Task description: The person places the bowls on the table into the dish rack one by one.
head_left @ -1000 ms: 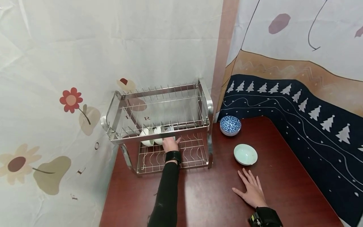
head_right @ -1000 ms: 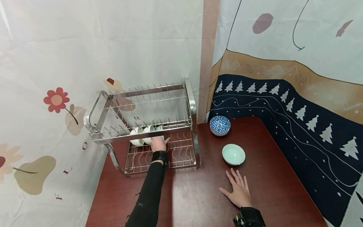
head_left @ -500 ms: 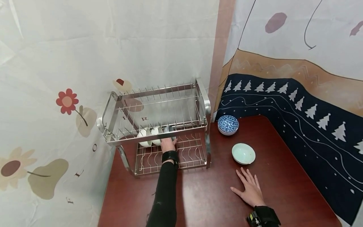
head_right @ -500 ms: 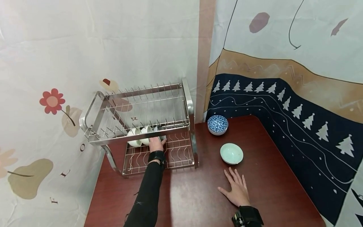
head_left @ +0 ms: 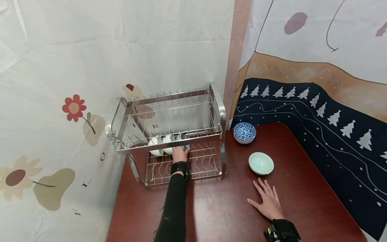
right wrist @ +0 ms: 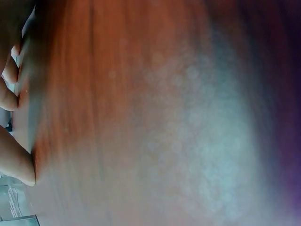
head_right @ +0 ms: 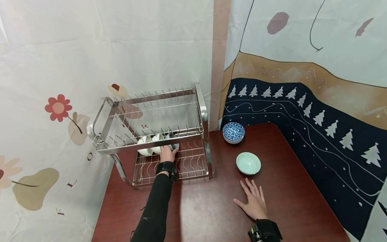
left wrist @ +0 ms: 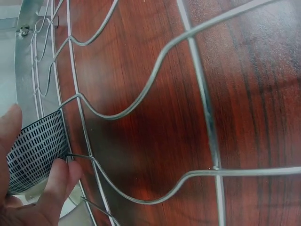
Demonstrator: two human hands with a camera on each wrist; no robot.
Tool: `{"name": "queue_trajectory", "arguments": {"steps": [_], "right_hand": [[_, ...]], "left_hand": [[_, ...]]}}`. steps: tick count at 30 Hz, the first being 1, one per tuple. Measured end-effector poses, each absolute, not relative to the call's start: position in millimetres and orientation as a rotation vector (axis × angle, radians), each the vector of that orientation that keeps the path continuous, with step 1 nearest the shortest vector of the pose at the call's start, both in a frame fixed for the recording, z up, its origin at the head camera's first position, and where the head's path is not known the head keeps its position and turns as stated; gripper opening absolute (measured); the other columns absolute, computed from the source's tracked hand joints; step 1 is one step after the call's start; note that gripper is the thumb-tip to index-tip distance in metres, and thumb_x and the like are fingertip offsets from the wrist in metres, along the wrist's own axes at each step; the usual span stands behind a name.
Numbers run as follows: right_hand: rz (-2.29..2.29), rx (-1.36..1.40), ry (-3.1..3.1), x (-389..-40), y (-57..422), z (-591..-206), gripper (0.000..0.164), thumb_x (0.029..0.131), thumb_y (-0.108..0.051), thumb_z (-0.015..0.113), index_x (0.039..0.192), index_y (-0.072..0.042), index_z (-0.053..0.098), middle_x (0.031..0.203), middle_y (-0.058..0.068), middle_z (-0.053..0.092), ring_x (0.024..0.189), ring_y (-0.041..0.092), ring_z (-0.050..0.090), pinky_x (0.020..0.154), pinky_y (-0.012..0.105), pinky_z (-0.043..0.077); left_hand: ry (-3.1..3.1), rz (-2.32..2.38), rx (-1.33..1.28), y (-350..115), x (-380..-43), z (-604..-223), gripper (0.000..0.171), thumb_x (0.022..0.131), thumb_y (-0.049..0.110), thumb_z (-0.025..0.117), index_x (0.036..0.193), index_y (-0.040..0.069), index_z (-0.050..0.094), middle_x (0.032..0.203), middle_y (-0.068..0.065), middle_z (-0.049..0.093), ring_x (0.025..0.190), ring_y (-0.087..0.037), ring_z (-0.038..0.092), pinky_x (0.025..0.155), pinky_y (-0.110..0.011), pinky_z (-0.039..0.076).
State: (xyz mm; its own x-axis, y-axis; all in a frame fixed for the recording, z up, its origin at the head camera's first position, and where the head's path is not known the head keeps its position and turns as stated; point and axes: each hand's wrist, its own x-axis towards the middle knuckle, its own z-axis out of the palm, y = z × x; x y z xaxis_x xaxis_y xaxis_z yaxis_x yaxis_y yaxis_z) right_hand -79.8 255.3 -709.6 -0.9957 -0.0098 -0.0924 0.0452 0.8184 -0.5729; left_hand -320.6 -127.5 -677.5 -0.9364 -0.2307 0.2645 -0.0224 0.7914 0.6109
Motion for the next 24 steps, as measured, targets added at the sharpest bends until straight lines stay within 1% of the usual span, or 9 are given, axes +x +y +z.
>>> {"name": "queue_trajectory", "arguments": {"steps": [2, 5, 8, 11, 14, 19, 20, 22, 24], "right_hand": [[-0.911, 0.026, 2.91, -80, 256, -709, 0.096, 0.094, -0.058, 0.08, 0.168, -0.007, 0.045, 0.178, 0.029, 0.03, 0.166, 0.056, 0.019, 0.134, 0.076, 0.004], [-0.901, 0.016, 2.909, -81, 256, -709, 0.096, 0.095, -0.058, 0.08, 0.169, -0.008, 0.045, 0.179, 0.028, 0.03, 0.166, 0.056, 0.018, 0.135, 0.075, 0.004], [-0.901, 0.014, 2.905, -80, 256, -710, 0.096, 0.095, -0.058, 0.079, 0.169, -0.007, 0.044, 0.178, 0.029, 0.029, 0.166, 0.056, 0.018, 0.134, 0.076, 0.004], [-0.914, 0.016, 2.906, -79, 257, -711, 0.095, 0.095, -0.057, 0.08, 0.168, -0.007, 0.045, 0.178, 0.029, 0.03, 0.166, 0.056, 0.019, 0.134, 0.076, 0.004], [-0.926, 0.014, 2.912, -79, 257, -712, 0.095, 0.095, -0.057, 0.08, 0.168, -0.007, 0.045, 0.178, 0.029, 0.029, 0.166, 0.056, 0.019, 0.134, 0.075, 0.004], [-0.93, 0.013, 2.909, -79, 258, -716, 0.096, 0.095, -0.058, 0.079, 0.169, -0.008, 0.044, 0.179, 0.029, 0.029, 0.166, 0.055, 0.018, 0.136, 0.074, 0.001], [-0.924, 0.01, 2.905, -79, 258, -716, 0.096, 0.095, -0.059, 0.079, 0.169, -0.008, 0.044, 0.179, 0.029, 0.028, 0.166, 0.055, 0.018, 0.136, 0.074, 0.001], [-0.921, 0.011, 2.895, -79, 259, -716, 0.097, 0.095, -0.06, 0.079, 0.169, -0.008, 0.044, 0.179, 0.029, 0.028, 0.166, 0.056, 0.018, 0.136, 0.074, 0.001], [-0.924, 0.015, 2.892, -79, 259, -715, 0.097, 0.095, -0.06, 0.079, 0.169, -0.007, 0.044, 0.179, 0.029, 0.028, 0.166, 0.057, 0.018, 0.135, 0.075, 0.001]], "left_hand": [[-2.669, -0.927, 0.19, -127, -319, -672, 0.077, 0.099, 0.029, 0.085, 0.151, -0.018, 0.053, 0.151, -0.041, 0.053, 0.119, -0.058, 0.065, 0.099, -0.065, 0.061], [-2.692, -0.89, 0.198, -126, -315, -660, 0.076, 0.099, 0.029, 0.085, 0.15, -0.018, 0.054, 0.149, -0.041, 0.055, 0.112, -0.057, 0.069, 0.094, -0.067, 0.062], [-2.719, -0.905, 0.186, -123, -306, -645, 0.08, 0.098, 0.024, 0.086, 0.153, -0.021, 0.049, 0.152, -0.044, 0.052, 0.111, -0.06, 0.068, 0.093, -0.069, 0.061], [-2.748, -0.952, 0.145, -123, -302, -639, 0.086, 0.1, 0.02, 0.084, 0.159, -0.021, 0.037, 0.16, -0.046, 0.044, 0.114, -0.062, 0.066, 0.098, -0.065, 0.062], [-2.753, -1.028, 0.123, -124, -300, -636, 0.094, 0.1, 0.016, 0.082, 0.167, -0.016, 0.025, 0.166, -0.045, 0.037, 0.11, -0.063, 0.068, 0.099, -0.065, 0.061], [-2.742, -1.078, 0.097, -132, -313, -670, 0.107, 0.101, 0.019, 0.079, 0.176, 0.0, 0.006, 0.172, -0.039, 0.034, 0.093, -0.059, 0.07, 0.086, -0.067, 0.06], [-2.739, -1.053, 0.075, -134, -315, -680, 0.107, 0.101, 0.021, 0.078, 0.177, 0.001, 0.005, 0.171, -0.038, 0.036, 0.091, -0.057, 0.071, 0.084, -0.066, 0.061], [-2.733, -1.009, 0.018, -138, -318, -699, 0.104, 0.101, 0.026, 0.078, 0.176, 0.001, 0.01, 0.168, -0.037, 0.039, 0.093, -0.056, 0.071, 0.084, -0.065, 0.062], [-2.723, -0.967, -0.041, -141, -311, -706, 0.095, 0.103, 0.03, 0.077, 0.173, 0.0, 0.02, 0.165, -0.034, 0.042, 0.097, -0.054, 0.072, 0.084, -0.063, 0.063]]}}
